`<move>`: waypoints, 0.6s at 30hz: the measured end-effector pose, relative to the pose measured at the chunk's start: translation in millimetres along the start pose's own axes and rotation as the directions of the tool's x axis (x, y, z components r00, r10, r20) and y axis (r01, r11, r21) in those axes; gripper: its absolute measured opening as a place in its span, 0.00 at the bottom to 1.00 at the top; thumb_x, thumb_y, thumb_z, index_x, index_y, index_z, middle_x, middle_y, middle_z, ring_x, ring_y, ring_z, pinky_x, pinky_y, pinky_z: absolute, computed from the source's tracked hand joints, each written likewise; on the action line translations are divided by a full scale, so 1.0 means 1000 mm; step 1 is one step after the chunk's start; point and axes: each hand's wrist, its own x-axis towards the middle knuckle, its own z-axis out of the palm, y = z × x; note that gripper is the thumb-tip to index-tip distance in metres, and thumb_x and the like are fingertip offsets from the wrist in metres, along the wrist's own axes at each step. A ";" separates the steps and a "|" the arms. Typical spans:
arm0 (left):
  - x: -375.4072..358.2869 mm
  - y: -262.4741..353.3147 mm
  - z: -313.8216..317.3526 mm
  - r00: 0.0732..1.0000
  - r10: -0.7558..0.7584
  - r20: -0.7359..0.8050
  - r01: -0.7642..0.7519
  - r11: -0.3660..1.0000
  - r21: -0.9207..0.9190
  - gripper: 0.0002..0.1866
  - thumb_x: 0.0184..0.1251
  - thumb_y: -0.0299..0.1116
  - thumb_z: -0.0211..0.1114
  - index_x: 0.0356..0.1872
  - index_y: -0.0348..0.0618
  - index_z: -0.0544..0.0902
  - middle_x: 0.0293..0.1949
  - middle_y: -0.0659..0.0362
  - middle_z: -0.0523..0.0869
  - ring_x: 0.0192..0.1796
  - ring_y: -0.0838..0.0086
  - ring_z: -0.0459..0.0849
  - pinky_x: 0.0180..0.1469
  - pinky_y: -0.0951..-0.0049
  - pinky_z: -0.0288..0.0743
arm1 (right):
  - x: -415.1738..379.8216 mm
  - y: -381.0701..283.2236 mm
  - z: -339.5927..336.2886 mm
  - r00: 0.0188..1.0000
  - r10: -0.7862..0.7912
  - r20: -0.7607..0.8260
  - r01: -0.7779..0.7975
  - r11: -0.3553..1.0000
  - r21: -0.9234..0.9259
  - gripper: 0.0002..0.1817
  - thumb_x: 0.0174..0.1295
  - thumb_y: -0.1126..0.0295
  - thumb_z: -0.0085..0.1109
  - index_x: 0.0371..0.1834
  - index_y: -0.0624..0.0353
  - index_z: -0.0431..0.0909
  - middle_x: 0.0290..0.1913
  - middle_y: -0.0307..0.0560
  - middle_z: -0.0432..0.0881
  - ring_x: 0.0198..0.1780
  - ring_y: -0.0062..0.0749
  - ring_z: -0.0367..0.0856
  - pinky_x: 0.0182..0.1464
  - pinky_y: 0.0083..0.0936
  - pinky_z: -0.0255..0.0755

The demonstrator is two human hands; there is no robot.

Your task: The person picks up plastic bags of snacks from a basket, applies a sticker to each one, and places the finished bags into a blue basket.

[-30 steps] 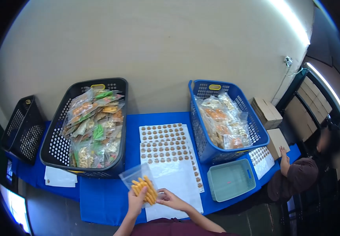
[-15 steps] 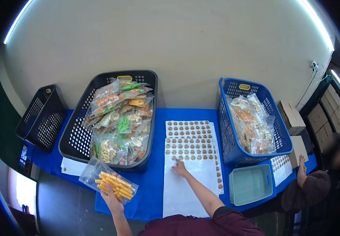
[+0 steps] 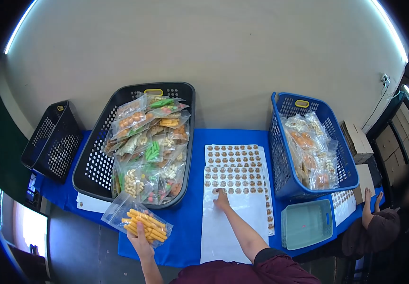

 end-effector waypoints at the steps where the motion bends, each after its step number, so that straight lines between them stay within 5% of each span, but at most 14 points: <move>1: 0.000 -0.002 0.000 1.000 0.000 0.019 0.000 1.000 0.003 0.18 0.67 0.32 0.50 0.54 0.32 0.64 0.46 0.48 0.77 0.46 0.65 0.79 0.47 0.68 0.76 | 0.002 0.004 0.002 0.999 -0.049 -0.007 0.049 0.999 -0.019 0.37 0.44 0.72 0.62 0.59 0.47 0.53 0.56 0.58 0.62 0.56 0.51 0.66 0.54 0.41 0.66; 5: 0.000 -0.003 -0.003 0.999 0.000 0.043 -0.001 1.000 0.023 0.18 0.67 0.31 0.50 0.54 0.31 0.64 0.46 0.48 0.77 0.46 0.65 0.79 0.47 0.68 0.76 | -0.004 0.001 0.007 0.991 0.019 -0.130 -0.017 1.000 0.014 0.41 0.45 0.72 0.63 0.63 0.45 0.51 0.57 0.57 0.62 0.57 0.50 0.67 0.53 0.41 0.67; 8: 0.002 -0.002 -0.001 0.999 0.009 0.042 -0.010 1.000 0.017 0.18 0.67 0.31 0.50 0.54 0.31 0.64 0.45 0.48 0.77 0.45 0.65 0.79 0.46 0.69 0.76 | -0.010 -0.014 -0.006 0.992 0.124 -0.030 -0.125 0.992 -0.029 0.41 0.48 0.71 0.62 0.65 0.44 0.49 0.59 0.57 0.60 0.58 0.49 0.66 0.53 0.40 0.67; 16: 0.008 -0.008 0.003 0.997 -0.032 -0.075 0.032 0.999 -0.011 0.19 0.65 0.31 0.53 0.54 0.33 0.64 0.45 0.47 0.77 0.44 0.64 0.80 0.45 0.67 0.76 | -0.012 -0.008 0.004 0.995 0.012 -0.099 -0.020 0.996 -0.083 0.38 0.50 0.70 0.61 0.63 0.46 0.52 0.57 0.59 0.64 0.57 0.51 0.66 0.54 0.39 0.66; 18: 0.014 -0.008 0.005 0.997 -0.043 -0.060 0.041 0.999 -0.034 0.20 0.66 0.33 0.53 0.55 0.35 0.63 0.45 0.47 0.77 0.43 0.65 0.80 0.43 0.69 0.77 | -0.015 -0.018 -0.008 0.995 0.089 -0.037 -0.091 0.994 -0.059 0.37 0.49 0.70 0.61 0.62 0.46 0.52 0.56 0.60 0.64 0.57 0.52 0.67 0.54 0.40 0.66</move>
